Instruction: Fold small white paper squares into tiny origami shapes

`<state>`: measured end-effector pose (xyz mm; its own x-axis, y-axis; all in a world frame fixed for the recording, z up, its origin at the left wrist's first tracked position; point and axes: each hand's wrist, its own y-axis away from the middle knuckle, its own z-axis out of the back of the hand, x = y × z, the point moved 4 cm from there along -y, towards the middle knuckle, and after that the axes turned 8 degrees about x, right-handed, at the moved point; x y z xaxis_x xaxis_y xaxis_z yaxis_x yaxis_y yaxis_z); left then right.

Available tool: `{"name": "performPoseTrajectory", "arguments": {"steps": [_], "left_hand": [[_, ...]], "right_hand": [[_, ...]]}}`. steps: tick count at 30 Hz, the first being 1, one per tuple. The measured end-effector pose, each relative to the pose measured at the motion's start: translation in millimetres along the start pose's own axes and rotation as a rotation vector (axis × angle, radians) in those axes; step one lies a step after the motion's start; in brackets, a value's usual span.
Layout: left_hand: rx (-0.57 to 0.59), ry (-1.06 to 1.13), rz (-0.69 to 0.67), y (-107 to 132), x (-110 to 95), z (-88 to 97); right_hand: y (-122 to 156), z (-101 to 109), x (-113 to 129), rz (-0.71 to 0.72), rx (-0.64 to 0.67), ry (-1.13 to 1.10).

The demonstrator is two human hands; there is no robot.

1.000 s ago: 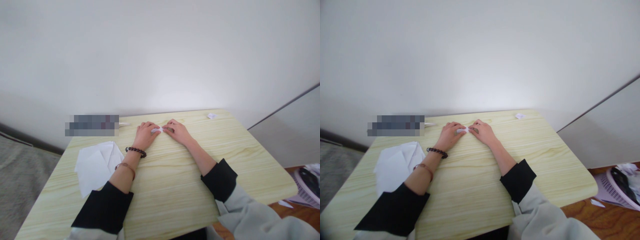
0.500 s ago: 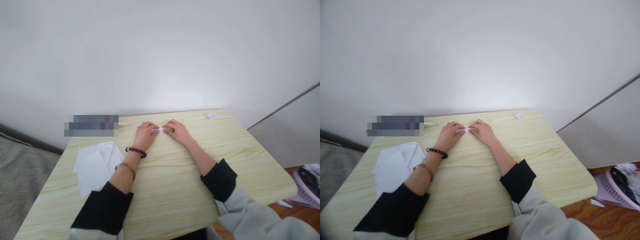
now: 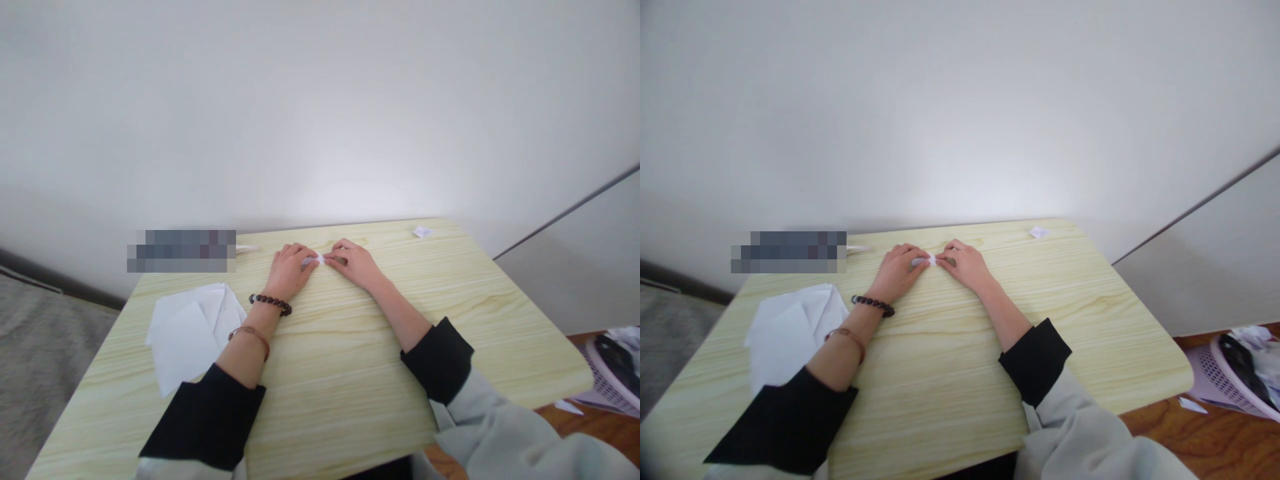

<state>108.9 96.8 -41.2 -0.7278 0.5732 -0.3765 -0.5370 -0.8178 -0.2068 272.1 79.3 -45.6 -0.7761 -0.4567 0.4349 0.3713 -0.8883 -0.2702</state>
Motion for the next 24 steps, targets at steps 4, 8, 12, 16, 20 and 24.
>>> {"name": "performPoseTrajectory", "arguments": {"steps": [4, 8, 12, 16, 20, 24], "left_hand": [[0.01, -0.017, -0.001, -0.4, 0.0, 0.4], [0.011, -0.043, -0.003, 0.0, -1.9, 1.7], [0.002, -0.028, 0.013, 0.2, -1.3, 1.9], [-0.009, -0.002, 0.005, -0.2, -0.3, 1.1], [-0.005, 0.033, -0.044, -0.1, -2.4, 0.9], [0.003, 0.064, -0.106, 0.2, -5.6, 1.4]], "right_hand": [[-0.2, -0.3, 1.2, -0.007, -0.003, 0.009], [-0.4, -1.1, 0.3, -0.009, -0.001, -0.002], [-0.4, -1.4, -1.5, -0.009, -0.007, -0.032], [-0.3, -1.0, -2.1, -0.018, -0.009, -0.054], [-0.9, 0.2, -3.7, -0.038, -0.032, -0.121], [-2.0, -0.1, -6.5, -0.062, -0.04, -0.178]]}}
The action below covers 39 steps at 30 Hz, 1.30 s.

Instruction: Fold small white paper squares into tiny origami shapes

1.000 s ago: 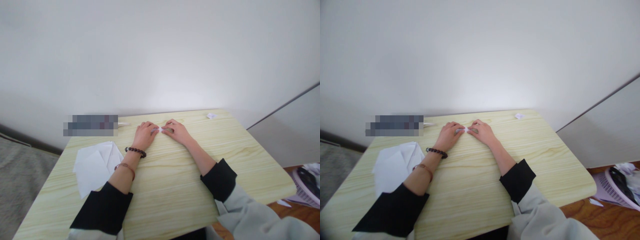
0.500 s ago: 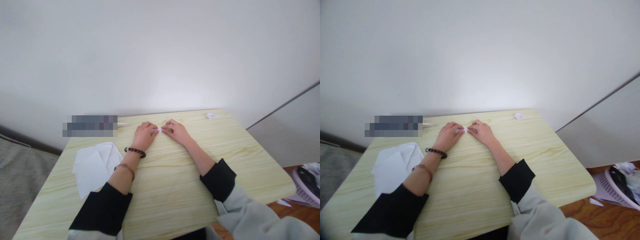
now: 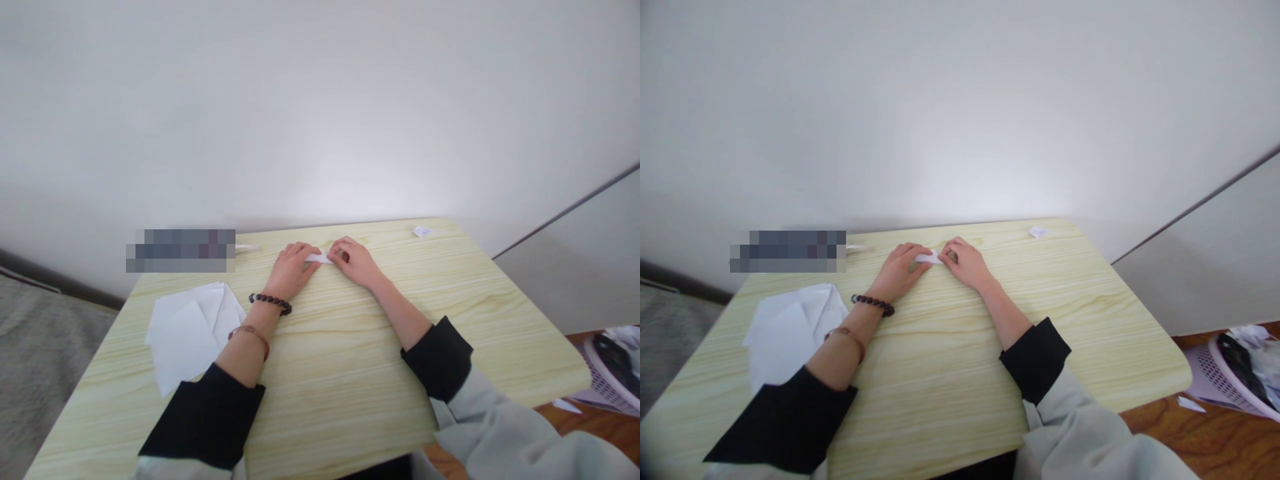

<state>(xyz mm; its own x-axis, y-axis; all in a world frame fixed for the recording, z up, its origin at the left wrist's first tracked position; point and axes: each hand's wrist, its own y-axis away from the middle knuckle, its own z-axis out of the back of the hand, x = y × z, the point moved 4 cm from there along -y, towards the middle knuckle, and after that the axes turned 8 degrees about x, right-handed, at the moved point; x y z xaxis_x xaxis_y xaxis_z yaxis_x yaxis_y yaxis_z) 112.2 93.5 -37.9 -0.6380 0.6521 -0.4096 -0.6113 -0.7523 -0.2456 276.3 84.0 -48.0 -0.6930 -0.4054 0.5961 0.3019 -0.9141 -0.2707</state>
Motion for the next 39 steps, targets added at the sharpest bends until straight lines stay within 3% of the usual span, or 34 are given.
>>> {"name": "performPoseTrajectory", "arguments": {"steps": [10, 21, 39], "left_hand": [[-0.012, 0.009, -0.021, 0, 0, 0.3], [-0.117, -0.031, 0.032, 1, 0, 4.4], [-0.248, 0.036, -0.112, 1, -4, 9.7]], "right_hand": [[-1, 0, -2, 0.007, -0.017, -0.075], [0, 1, 1, 0.062, -0.046, -0.082], [3, 2, 12, 0.238, -0.163, 0.062]]}}
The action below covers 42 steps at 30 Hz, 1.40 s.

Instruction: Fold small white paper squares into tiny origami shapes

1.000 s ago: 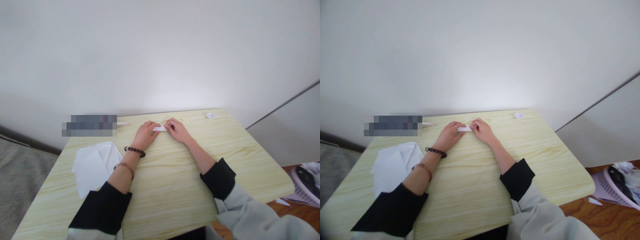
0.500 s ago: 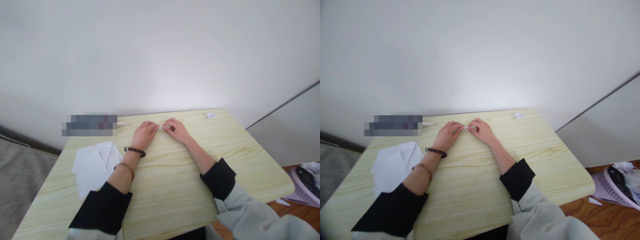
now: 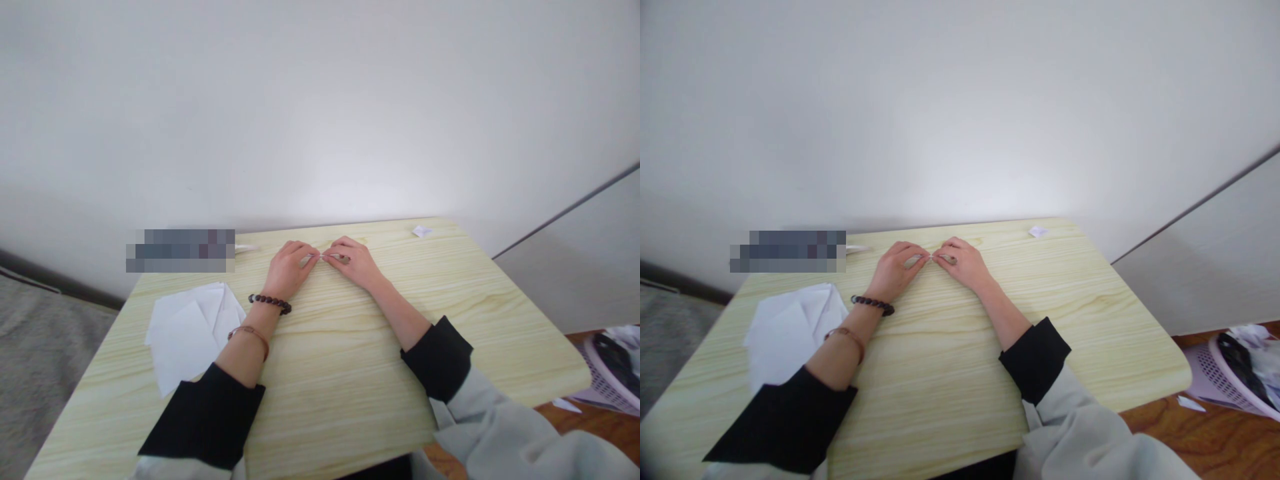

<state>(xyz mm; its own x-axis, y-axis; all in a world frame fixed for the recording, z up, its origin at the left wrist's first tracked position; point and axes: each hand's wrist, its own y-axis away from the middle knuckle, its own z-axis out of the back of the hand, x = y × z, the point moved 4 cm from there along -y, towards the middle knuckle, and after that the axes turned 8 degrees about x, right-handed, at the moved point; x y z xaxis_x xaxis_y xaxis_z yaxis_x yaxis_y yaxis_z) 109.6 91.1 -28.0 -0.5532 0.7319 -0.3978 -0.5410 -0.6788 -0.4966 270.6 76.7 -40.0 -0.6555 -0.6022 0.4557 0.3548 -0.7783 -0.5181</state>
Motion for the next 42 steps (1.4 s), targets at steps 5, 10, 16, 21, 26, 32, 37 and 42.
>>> {"name": "performPoseTrajectory", "arguments": {"steps": [5, 10, 16, 21, 26, 32, 37, 42], "left_hand": [[0.003, 0.015, -0.025, 0, -1, 0.2], [-0.01, 0.008, -0.006, -1, -3, 0.6], [-0.039, 0.0, 0.041, -1, -4, 1.8], [-0.059, -0.018, 0.074, -1, -3, 2.7], [-0.065, -0.031, 0.121, -1, 0, 4.1], [-0.058, -0.021, 0.156, 0, 3, 5.0], [-0.043, -0.002, 0.148, 0, 5, 3.8], [-0.035, 0.008, 0.158, -1, 6, 2.4]], "right_hand": [[-2, 2, 7, 0.059, -0.001, 0.075], [-2, 2, 8, 0.093, -0.007, 0.076], [-3, 1, 9, 0.102, -0.01, 0.075], [-4, 0, 6, 0.067, 0.006, 0.081], [-3, 2, -2, 0.003, -0.002, 0.097], [-2, 2, -8, -0.048, -0.008, 0.085], [-1, 2, -9, -0.057, -0.02, 0.064], [-2, 2, -9, -0.07, -0.016, 0.007]]}}
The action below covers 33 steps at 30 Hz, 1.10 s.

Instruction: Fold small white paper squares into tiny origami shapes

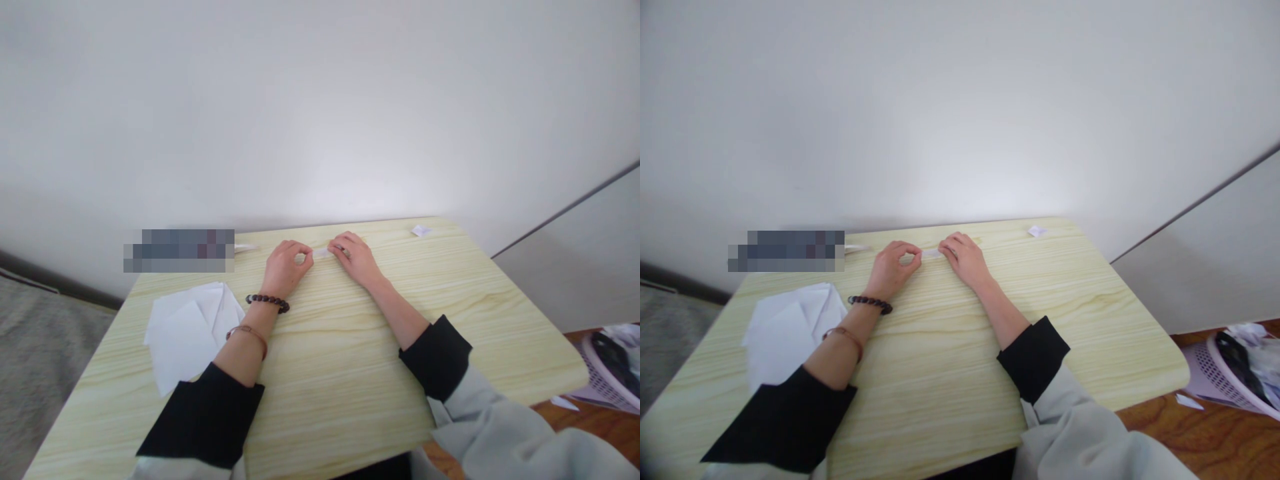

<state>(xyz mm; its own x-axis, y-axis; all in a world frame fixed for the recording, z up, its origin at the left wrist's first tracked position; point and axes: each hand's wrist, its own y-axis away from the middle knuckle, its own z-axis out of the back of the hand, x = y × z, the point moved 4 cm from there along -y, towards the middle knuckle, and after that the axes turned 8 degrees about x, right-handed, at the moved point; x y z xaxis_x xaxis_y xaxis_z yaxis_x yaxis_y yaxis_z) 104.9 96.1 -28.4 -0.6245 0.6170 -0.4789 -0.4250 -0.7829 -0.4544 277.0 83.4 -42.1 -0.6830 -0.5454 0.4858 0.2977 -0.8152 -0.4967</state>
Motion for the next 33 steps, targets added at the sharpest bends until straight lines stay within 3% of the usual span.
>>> {"name": "performPoseTrajectory", "arguments": {"steps": [14, 18, 24, 33], "left_hand": [[0.033, 0.04, 0.04, -0.6, 2.6, -1.1], [0.087, 0.087, 0.077, 0.3, 4.3, -5.4], [0.172, 0.12, 0.009, 0.1, 0.5, -9.4], [0.132, 0.169, 0.134, 1.4, 7.5, -5.9]], "right_hand": [[-0.6, -1.8, -1.0, -0.029, 0.002, -0.069], [-0.6, -1.2, 2.2, -0.011, 0.005, -0.088], [-1.3, -2.7, 8.7, 0.016, 0.086, -0.107], [-0.5, -4.0, 7.6, -0.015, 0.106, -0.094]]}}
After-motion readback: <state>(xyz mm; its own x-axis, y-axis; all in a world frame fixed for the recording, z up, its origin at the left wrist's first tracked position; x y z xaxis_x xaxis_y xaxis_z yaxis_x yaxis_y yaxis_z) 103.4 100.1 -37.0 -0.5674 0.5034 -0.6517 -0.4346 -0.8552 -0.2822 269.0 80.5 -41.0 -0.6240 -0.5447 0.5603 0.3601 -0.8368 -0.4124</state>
